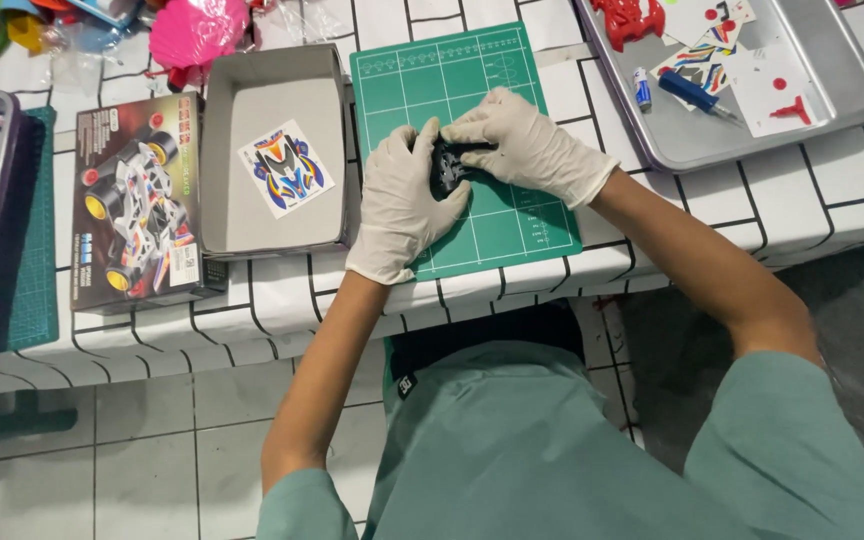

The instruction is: Assembling a small plastic toy car chassis by installing gears and other internal components

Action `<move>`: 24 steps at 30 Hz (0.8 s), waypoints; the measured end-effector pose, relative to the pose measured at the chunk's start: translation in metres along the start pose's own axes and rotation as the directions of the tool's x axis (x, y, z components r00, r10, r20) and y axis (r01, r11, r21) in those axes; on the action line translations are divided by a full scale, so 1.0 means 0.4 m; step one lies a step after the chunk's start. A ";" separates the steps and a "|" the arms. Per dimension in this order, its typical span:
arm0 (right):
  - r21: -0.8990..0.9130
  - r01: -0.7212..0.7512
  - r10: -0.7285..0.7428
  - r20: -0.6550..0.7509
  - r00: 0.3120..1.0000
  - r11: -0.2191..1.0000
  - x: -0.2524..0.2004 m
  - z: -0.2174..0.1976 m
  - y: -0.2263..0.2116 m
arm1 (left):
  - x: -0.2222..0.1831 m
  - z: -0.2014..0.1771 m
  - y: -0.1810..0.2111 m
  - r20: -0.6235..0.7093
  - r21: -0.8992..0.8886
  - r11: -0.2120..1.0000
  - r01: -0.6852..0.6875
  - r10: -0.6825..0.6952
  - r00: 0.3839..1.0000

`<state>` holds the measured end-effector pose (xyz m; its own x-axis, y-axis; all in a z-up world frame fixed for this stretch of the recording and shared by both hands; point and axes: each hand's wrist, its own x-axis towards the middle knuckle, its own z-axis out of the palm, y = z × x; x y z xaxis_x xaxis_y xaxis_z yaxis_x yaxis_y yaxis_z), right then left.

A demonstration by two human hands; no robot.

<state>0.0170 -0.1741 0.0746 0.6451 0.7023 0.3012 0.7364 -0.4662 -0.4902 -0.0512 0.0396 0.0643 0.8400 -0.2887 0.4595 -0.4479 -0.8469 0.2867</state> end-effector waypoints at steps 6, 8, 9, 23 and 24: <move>-0.104 0.150 -0.144 0.064 0.987 0.983 0.003 -0.009 0.058 | 0.000 0.004 -0.003 -0.019 0.045 0.999 -0.014 0.015 1.000; -0.221 0.204 -0.181 0.122 0.976 0.954 0.006 -0.016 0.056 | -0.003 0.006 -0.004 -0.003 0.059 0.998 -0.007 0.007 1.000; -0.218 0.205 -0.182 0.122 0.976 0.954 0.007 -0.020 0.042 | -0.005 0.007 -0.004 -0.001 0.060 0.998 -0.005 0.005 1.000; 0.033 0.177 -0.176 -0.032 0.984 0.984 -0.015 -0.039 0.043 | -0.005 0.011 -0.010 -0.008 0.045 0.999 0.026 -0.026 1.000; 0.030 0.174 -0.173 -0.026 0.985 0.984 -0.015 -0.037 0.043 | -0.005 0.009 -0.009 -0.009 0.038 0.999 0.029 -0.028 1.000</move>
<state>0.0289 -0.1944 0.0765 0.5130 0.7580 0.4028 0.8308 -0.3204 -0.4550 -0.0501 0.0418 0.0593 0.8495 -0.2607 0.4587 -0.4117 -0.8712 0.2673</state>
